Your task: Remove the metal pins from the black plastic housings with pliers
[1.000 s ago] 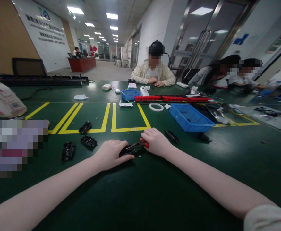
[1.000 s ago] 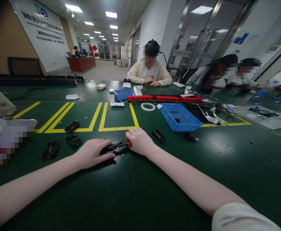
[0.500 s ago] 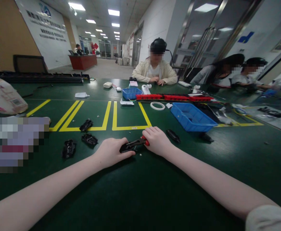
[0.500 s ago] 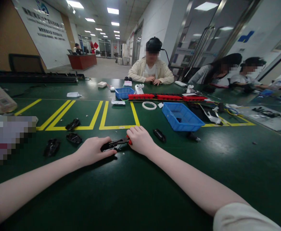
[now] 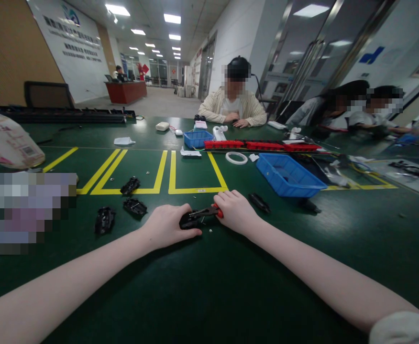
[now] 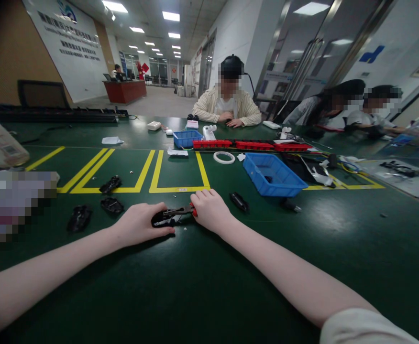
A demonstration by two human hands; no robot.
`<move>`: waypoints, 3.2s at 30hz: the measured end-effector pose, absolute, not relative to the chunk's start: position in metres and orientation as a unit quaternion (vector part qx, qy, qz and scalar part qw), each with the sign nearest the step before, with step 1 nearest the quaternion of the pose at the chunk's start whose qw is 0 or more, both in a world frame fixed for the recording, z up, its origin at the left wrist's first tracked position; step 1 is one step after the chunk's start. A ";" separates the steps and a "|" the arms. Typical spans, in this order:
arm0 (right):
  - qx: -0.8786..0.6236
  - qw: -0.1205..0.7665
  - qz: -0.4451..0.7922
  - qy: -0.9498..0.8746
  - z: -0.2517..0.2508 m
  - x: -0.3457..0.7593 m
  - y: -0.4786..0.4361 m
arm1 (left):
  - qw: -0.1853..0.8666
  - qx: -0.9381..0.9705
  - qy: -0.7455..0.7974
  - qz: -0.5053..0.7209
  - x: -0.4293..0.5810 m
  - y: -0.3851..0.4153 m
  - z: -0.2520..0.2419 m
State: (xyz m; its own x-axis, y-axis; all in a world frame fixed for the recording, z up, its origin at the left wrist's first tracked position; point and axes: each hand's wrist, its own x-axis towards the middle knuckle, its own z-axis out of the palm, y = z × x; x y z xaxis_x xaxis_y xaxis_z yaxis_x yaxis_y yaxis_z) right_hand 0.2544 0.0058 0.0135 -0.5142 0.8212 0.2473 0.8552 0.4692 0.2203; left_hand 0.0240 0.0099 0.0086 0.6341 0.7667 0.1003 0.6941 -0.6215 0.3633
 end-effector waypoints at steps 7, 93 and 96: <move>-0.483 0.050 -0.159 -0.860 0.013 0.255 0.006 | 0.123 0.903 0.392 0.128 0.023 0.010 0.007; -0.453 0.130 -0.121 -0.874 0.014 0.259 0.007 | 0.193 0.898 0.362 0.158 0.019 0.007 0.016; -0.454 0.132 -0.119 -0.873 0.015 0.259 0.007 | 0.205 0.894 0.364 0.164 0.019 0.008 0.016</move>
